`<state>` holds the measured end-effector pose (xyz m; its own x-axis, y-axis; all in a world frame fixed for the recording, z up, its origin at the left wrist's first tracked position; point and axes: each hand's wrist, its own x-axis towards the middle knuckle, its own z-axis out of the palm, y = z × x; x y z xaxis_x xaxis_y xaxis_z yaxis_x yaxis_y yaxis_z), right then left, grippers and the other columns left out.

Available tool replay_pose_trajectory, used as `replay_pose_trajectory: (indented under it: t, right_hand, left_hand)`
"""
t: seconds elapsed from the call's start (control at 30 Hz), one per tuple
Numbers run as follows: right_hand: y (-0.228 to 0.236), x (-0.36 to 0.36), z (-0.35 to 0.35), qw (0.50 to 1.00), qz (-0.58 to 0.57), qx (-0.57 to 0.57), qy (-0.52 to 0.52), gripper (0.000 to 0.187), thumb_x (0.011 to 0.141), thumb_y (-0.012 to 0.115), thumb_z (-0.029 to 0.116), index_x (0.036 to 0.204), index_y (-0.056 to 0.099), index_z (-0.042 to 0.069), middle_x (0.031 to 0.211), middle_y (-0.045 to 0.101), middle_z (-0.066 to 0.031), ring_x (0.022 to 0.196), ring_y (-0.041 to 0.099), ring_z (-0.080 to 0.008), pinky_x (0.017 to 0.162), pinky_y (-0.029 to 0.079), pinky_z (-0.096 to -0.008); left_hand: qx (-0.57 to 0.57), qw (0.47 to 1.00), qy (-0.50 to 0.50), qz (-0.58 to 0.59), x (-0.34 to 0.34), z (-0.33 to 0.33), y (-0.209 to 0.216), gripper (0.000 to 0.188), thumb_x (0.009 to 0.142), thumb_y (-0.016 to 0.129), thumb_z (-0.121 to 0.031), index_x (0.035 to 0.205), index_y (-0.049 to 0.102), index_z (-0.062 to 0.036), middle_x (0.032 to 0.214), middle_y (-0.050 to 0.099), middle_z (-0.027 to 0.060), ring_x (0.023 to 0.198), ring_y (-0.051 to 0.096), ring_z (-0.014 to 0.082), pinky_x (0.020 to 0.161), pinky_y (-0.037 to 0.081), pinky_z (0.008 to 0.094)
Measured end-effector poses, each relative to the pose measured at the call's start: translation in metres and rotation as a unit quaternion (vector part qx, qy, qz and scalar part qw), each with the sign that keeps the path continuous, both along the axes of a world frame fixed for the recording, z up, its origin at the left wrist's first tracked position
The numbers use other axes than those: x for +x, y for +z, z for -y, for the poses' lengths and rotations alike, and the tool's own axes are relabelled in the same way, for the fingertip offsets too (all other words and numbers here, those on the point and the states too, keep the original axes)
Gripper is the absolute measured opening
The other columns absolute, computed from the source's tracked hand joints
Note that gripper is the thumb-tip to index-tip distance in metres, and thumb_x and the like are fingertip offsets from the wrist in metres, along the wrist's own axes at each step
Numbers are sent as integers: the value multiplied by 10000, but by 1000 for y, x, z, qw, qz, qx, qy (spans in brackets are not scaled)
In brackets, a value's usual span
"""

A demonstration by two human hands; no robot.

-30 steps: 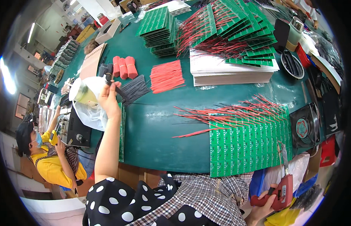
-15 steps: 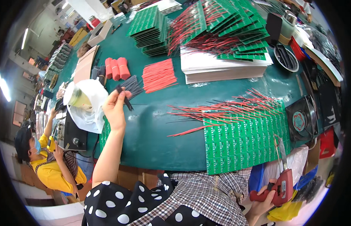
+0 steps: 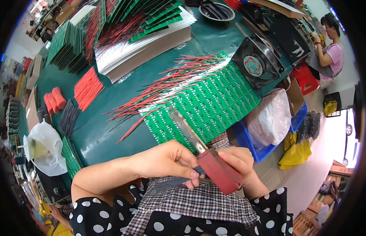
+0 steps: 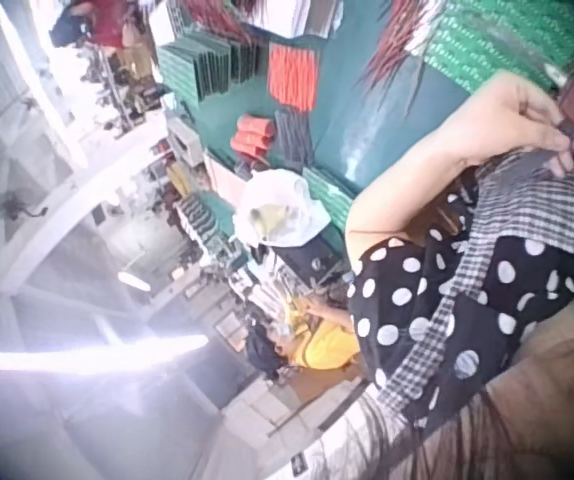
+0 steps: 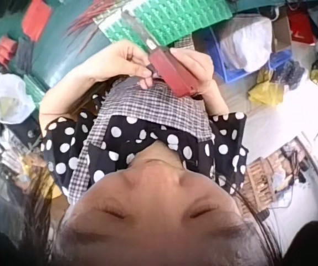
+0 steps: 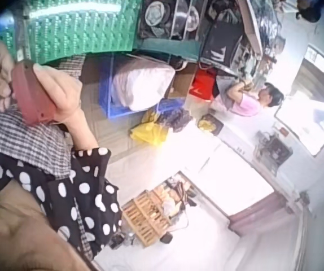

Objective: The person solders wires onto LED circuit boards using a soldering tool at an assembly station.

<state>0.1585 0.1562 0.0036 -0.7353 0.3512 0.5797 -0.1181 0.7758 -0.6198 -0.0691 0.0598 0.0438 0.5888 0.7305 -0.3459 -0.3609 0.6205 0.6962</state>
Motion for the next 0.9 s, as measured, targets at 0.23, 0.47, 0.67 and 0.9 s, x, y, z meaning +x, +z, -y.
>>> replay_pose_trajectory:
  t: [0.23,0.47,0.67,0.9]
  right_hand:
    - [-7,3,7,1000,0,23,-11,391,717,637,162,1051,600,-38,881,657,-181,680,661,-279,552,526,-310]
    - [-30,28,26,954,57,-157,-249,422,703,708,76,1081,574,-56,832,648,-97,672,612,-186,641,495,-289]
    - [-34,36,27,927,38,-328,-180,398,766,607,-32,1144,482,-39,1049,561,-146,629,520,-126,572,445,-249]
    - [-14,24,43,879,-12,-455,-141,331,804,602,11,1118,509,-27,980,574,-118,682,521,-124,602,441,-271]
  left_hand:
    - [-15,1000,26,1,1,1,-7,150,865,586,-47,933,645,74,834,671,97,748,638,124,719,515,244]
    - [-20,981,100,-164,-40,30,-19,176,846,610,-40,970,633,83,880,667,116,737,644,133,685,524,238]
    - [-41,904,325,-274,-116,39,-34,198,855,601,-100,995,624,37,1059,629,112,779,643,135,709,513,250]
    - [198,709,369,-567,-111,51,-26,125,796,605,-23,890,626,57,909,642,97,746,626,167,667,479,254]
